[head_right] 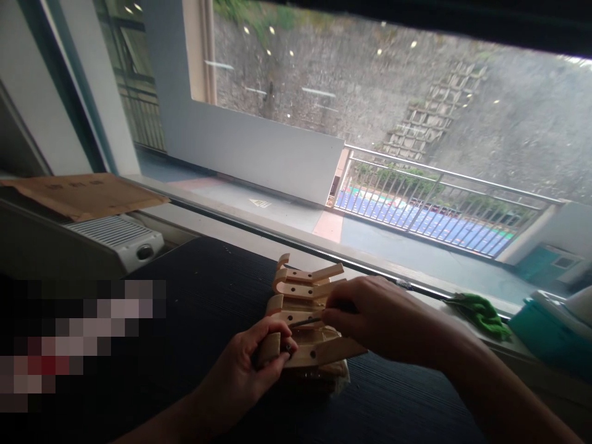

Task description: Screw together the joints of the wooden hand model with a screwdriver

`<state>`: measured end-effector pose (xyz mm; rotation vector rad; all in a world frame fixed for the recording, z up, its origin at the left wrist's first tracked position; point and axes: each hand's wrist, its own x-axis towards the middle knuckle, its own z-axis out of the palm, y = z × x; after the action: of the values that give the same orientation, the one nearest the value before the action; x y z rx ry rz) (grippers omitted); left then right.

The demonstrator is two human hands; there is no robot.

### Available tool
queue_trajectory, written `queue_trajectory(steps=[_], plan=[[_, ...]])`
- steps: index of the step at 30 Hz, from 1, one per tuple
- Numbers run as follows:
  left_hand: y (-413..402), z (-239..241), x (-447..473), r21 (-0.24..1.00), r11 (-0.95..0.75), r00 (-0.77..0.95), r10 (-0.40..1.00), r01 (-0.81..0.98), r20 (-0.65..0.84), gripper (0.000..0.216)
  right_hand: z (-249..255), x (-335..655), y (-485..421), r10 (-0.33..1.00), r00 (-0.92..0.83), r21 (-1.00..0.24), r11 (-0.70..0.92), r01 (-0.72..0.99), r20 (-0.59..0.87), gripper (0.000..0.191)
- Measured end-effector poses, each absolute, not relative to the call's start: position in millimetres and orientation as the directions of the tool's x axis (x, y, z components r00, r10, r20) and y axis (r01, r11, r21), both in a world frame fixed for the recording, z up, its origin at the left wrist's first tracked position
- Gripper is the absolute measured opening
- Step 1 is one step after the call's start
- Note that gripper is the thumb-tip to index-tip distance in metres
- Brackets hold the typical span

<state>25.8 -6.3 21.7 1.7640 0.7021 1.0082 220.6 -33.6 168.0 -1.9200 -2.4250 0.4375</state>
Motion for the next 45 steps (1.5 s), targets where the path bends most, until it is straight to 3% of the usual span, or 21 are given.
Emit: queue_trajectory(steps=[4, 7, 15, 24, 29, 35, 40, 45], plan=[[-5, 22, 23, 0.911, -0.408, 0.495, 0.805, 0.061, 0.327, 0.031, 140, 234, -42, 0.978, -0.195, -0.410, 0.147, 0.900, -0.078, 0.024], [-3, 22, 21, 0.902, -0.419, 0.494, 0.809, 0.106, 0.317, 0.031, 126, 238, -46, 0.980, -0.197, -0.465, 0.162, 0.870, -0.028, 0.022], [-2, 19, 22, 0.882, -0.455, 0.480, 0.804, 0.121, 0.350, 0.028, 131, 237, -48, 0.983, -0.179, -0.438, 0.147, 0.887, -0.033, 0.019], [-3, 17, 23, 0.904, -0.415, 0.481, 0.817, 0.106, 0.319, 0.028, 133, 221, -35, 0.954, -0.109, -0.571, 0.255, 0.780, 0.278, 0.017], [-4, 17, 25, 0.917, -0.385, 0.470, 0.831, 0.102, 0.297, 0.027, 124, 228, -38, 0.966, -0.048, -0.564, 0.189, 0.804, 0.255, 0.016], [-3, 17, 26, 0.919, -0.383, 0.464, 0.833, 0.095, 0.300, 0.027, 128, 231, -44, 0.953, -0.110, -0.540, 0.253, 0.802, 0.283, 0.013], [-3, 18, 25, 0.915, -0.392, 0.461, 0.832, 0.096, 0.308, 0.028, 128, 219, -41, 0.949, -0.072, -0.615, 0.255, 0.746, 0.306, 0.019], [-4, 20, 26, 0.909, -0.405, 0.453, 0.831, 0.094, 0.324, 0.028, 123, 204, -39, 0.947, -0.137, -0.540, 0.281, 0.793, 0.291, 0.016]])
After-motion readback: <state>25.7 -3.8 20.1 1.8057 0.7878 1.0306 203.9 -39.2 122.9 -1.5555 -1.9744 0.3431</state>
